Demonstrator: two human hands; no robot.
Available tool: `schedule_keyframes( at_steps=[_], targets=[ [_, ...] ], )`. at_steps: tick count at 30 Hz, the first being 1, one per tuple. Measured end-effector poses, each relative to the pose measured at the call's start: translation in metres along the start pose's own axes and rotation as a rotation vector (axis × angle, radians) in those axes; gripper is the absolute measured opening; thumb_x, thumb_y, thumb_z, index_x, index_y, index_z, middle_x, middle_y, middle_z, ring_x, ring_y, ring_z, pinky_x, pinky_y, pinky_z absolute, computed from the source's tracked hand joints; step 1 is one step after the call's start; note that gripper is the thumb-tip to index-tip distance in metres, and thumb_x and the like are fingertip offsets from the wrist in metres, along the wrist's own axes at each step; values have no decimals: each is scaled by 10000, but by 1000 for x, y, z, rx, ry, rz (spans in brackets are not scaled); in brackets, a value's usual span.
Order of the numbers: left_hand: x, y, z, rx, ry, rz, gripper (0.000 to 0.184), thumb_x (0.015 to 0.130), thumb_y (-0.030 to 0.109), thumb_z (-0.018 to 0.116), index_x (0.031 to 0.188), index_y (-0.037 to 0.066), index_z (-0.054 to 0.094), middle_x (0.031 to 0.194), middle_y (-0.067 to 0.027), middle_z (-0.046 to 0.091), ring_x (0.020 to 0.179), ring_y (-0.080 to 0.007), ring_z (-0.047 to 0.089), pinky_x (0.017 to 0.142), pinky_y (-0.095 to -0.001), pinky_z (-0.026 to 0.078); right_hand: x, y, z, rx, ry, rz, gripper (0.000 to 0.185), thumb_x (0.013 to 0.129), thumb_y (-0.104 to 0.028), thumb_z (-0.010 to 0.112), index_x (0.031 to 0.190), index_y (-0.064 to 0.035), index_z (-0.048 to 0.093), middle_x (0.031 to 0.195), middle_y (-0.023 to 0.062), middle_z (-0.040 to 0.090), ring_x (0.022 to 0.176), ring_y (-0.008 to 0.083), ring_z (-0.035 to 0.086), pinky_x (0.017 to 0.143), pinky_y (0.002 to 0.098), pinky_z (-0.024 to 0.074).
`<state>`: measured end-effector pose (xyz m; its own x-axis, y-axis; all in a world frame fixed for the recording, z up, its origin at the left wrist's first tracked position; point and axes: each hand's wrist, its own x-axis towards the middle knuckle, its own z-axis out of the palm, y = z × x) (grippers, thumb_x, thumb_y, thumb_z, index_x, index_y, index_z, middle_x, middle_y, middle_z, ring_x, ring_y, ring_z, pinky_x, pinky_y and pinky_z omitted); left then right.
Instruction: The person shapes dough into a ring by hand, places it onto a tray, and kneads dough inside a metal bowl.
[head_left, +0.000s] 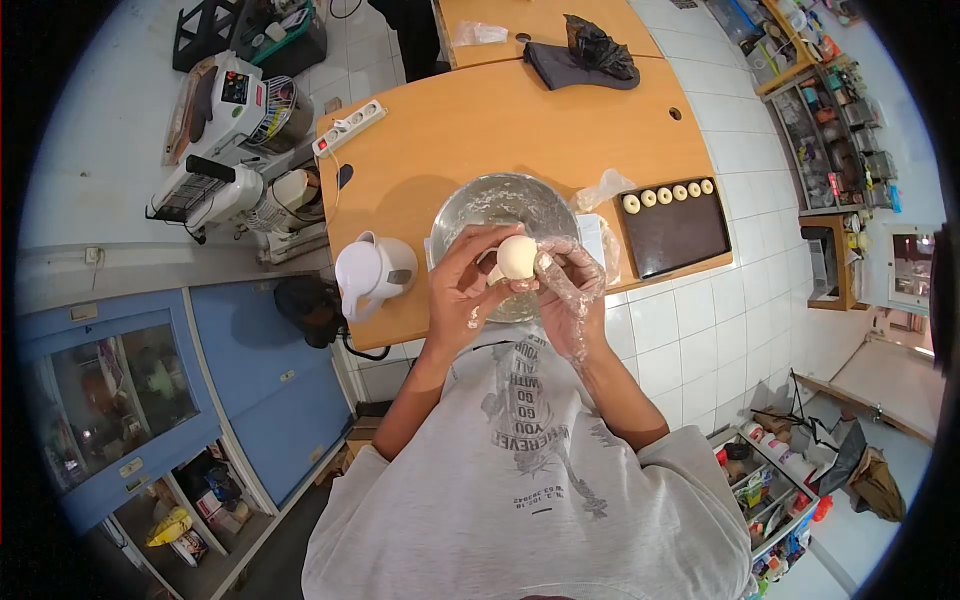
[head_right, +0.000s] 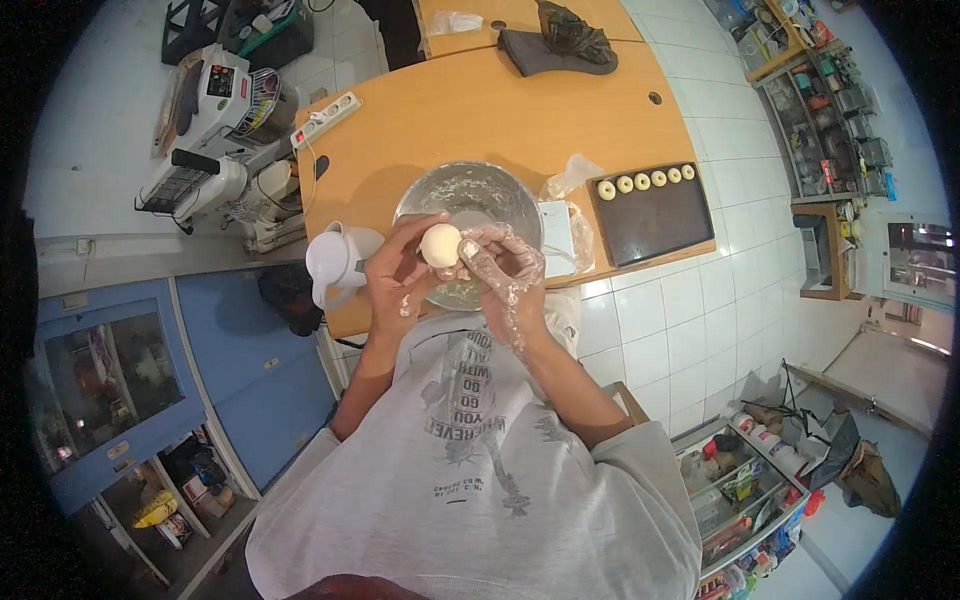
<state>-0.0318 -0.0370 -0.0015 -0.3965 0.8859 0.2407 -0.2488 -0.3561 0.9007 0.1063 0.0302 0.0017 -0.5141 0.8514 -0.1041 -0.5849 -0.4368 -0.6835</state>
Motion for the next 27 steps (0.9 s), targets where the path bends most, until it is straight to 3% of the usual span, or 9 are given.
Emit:
schedule_keyframes(
  at_steps=[3, 6, 11, 15, 20, 24, 27],
  targets=[
    [0, 3, 3, 95, 19, 15, 553, 826, -114, 769, 1353, -52, 611, 1275, -116, 587, 1210, -218, 611, 1046, -355, 529, -1, 1, 4, 47, 19, 59, 163, 950, 49, 684, 1110, 18, 688, 1135, 101, 689, 1014, 172, 684, 842, 288, 616],
    [-1, 0, 3, 102, 57, -6, 530, 836, -127, 756, 1343, -57, 617, 1284, -120, 588, 1195, -209, 618, 1029, -341, 533, 2, -4, 13, -198, 96, -59, 197, 953, 39, 686, 1149, 21, 681, 1157, 101, 685, 1044, 179, 675, 886, 303, 600],
    [-3, 3, 12, 99, 146, -54, 541, 840, -106, 774, 1352, -56, 606, 1207, -111, 651, 1148, -185, 641, 1008, -325, 548, 6, -4, 2, -548, -29, -278, 266, 929, 29, 717, 1194, 16, 709, 1166, 115, 687, 1098, 206, 662, 953, 342, 561],
    [-4, 4, 13, 29, 203, -155, 544, 827, -84, 801, 1335, -46, 610, 1161, -102, 695, 1106, -168, 663, 1005, -336, 557, 4, -2, -4, -560, -43, -292, 241, 904, 54, 731, 1142, 18, 732, 1169, 127, 692, 1079, 210, 670, 947, 346, 565],
    [-11, -12, 7, -21, 202, -133, 517, 826, -83, 802, 1306, -42, 617, 1197, -112, 689, 1123, -177, 664, 1026, -341, 554, 5, 2, -11, -803, -54, -544, 221, 865, 56, 769, 1079, 9, 742, 1089, 144, 715, 1007, 221, 701, 853, 329, 597],
    [-8, -8, 7, -59, 211, -146, 508, 828, -75, 802, 1299, -52, 612, 1219, -111, 675, 1143, -188, 659, 1021, -329, 558, 7, -7, 3, -688, -21, -540, 248, 850, 33, 790, 1092, 2, 746, 1064, 155, 727, 948, 223, 721, 778, 333, 603],
    [-6, -1, 11, -69, 204, -180, 516, 835, -76, 793, 1314, -51, 604, 1240, -107, 659, 1145, -188, 653, 1022, -330, 557, 15, -15, 1, -863, -102, -652, 299, 829, 14, 804, 1122, -18, 752, 1071, 151, 736, 888, 241, 738, 737, 343, 602]
  ],
)
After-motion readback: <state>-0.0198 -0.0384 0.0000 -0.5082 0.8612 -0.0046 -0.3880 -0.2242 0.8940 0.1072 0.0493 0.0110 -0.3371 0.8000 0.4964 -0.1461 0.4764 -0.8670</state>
